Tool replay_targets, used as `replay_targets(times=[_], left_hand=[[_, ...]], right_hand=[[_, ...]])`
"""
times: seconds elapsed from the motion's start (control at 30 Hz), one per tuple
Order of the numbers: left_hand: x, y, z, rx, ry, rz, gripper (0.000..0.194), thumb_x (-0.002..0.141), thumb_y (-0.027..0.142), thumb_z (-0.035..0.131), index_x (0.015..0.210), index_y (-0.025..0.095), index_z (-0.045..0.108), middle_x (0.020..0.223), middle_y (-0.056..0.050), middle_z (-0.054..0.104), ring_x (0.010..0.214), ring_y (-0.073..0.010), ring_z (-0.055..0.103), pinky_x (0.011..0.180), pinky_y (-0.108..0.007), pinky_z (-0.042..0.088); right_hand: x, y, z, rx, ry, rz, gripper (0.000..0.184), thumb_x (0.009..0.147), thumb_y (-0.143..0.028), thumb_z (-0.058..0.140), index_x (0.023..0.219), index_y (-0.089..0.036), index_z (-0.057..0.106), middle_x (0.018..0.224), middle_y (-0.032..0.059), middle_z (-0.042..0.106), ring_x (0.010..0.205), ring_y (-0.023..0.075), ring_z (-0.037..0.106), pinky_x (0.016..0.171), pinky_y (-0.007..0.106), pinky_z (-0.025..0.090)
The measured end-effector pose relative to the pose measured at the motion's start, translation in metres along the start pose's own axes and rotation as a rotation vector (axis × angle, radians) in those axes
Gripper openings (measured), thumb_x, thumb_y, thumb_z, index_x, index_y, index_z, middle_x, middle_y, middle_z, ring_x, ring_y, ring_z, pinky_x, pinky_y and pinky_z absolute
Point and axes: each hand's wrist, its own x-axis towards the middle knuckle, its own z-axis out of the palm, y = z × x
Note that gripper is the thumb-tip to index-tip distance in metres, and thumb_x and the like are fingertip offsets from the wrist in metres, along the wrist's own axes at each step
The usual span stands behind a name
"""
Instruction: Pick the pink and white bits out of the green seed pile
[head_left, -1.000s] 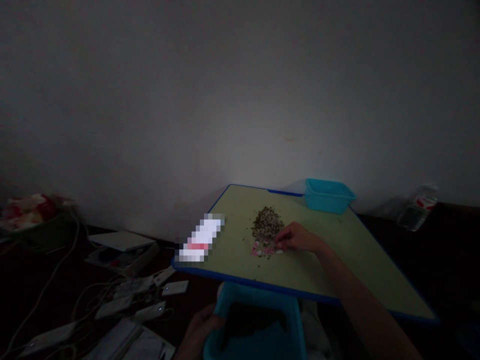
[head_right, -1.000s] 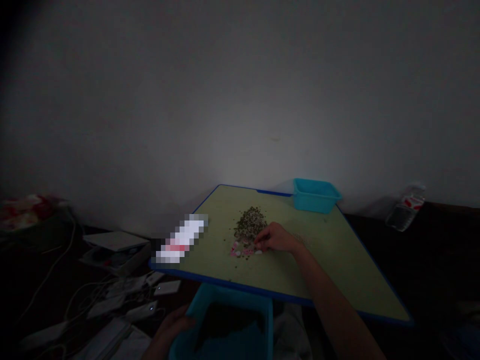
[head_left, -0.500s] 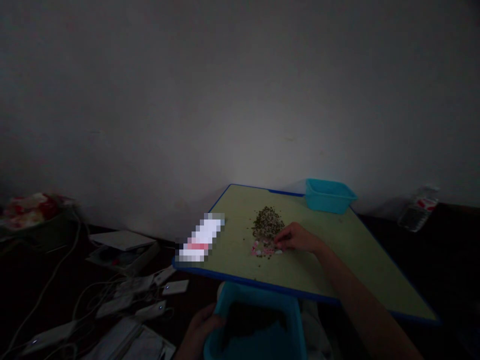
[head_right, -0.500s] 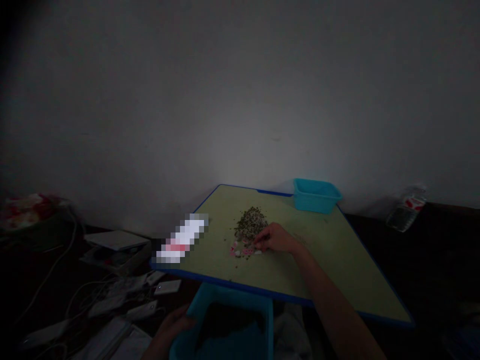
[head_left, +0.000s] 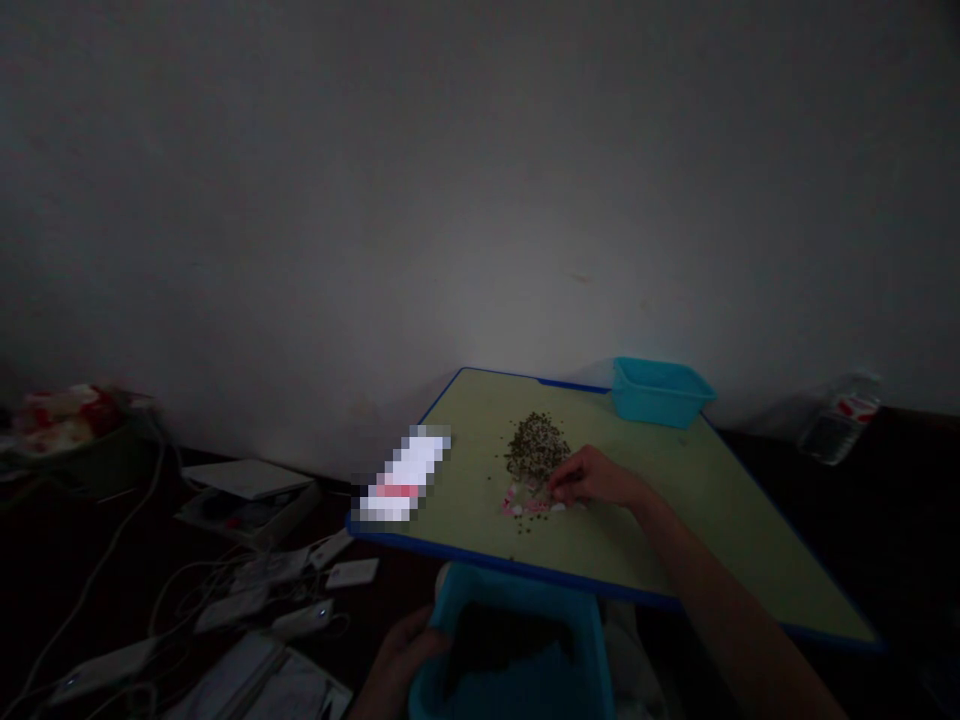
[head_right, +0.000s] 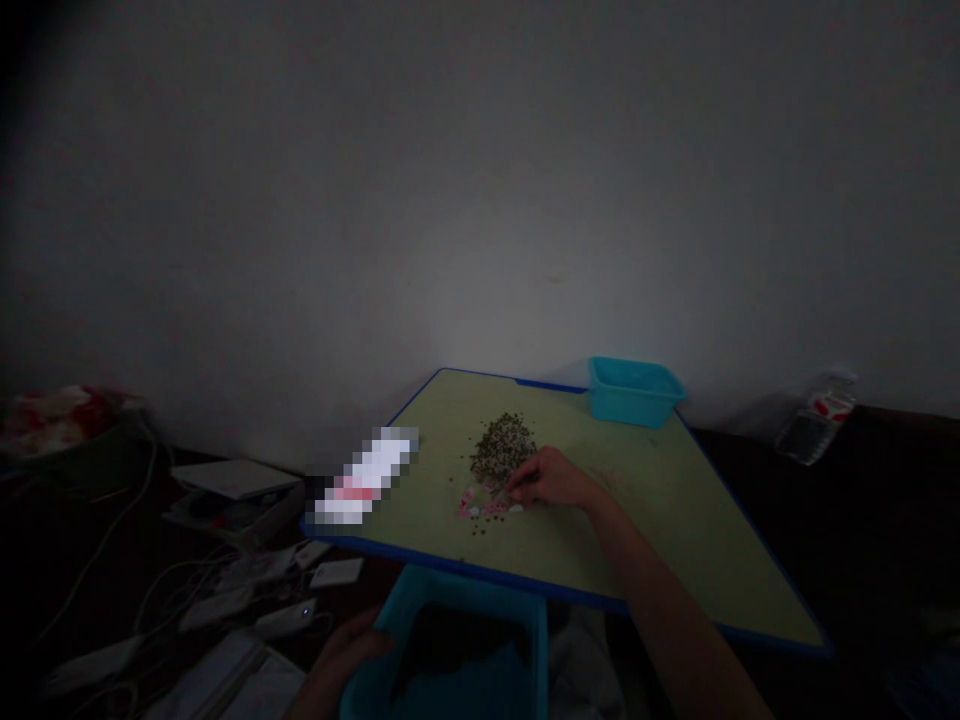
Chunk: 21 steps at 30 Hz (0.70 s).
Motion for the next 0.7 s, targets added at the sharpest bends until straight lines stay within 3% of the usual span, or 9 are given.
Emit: replay_targets(times=[0.3, 0.5, 0.7], left_hand=[[-0.007, 0.007, 0.009, -0.034, 0.014, 0.019, 0.026, 0.051, 0.022, 0.067, 0.075, 0.012, 0.069, 0.056, -0.004, 0.070, 0.051, -0.0214, 0.059, 0.049, -0.030, 0.045], [-0.017, 0.019, 0.018, -0.025, -0.046, 0.043, 0.014, 0.056, 0.018, 0.063, 0.068, 0.012, 0.068, 0.054, -0.003, 0.069, 0.050, -0.0195, 0.060, 0.049, -0.027, 0.043], [-0.015, 0.016, 0.019, -0.027, 0.076, 0.000, 0.026, 0.050, 0.021, 0.067, 0.075, 0.013, 0.069, 0.052, -0.002, 0.068, 0.050, -0.0212, 0.059, 0.050, -0.031, 0.046]], right_hand=[[0.001, 0.002, 0.000, 0.000, -0.002, 0.000, 0.025, 0.068, -0.034, 0.063, 0.083, -0.015, 0.070, 0.053, -0.0010, 0.058, 0.044, 0.0067, 0.043, 0.043, 0.017, 0.032], [0.000, 0.001, 0.000, -0.027, -0.006, -0.025, 0.024, 0.067, -0.034, 0.063, 0.080, -0.015, 0.071, 0.053, -0.0012, 0.059, 0.044, 0.0070, 0.044, 0.044, 0.018, 0.033], [0.000, 0.000, 0.000, -0.010, -0.019, -0.007, 0.025, 0.066, -0.034, 0.064, 0.081, -0.014, 0.071, 0.054, -0.0001, 0.060, 0.046, 0.0076, 0.045, 0.045, 0.018, 0.034]])
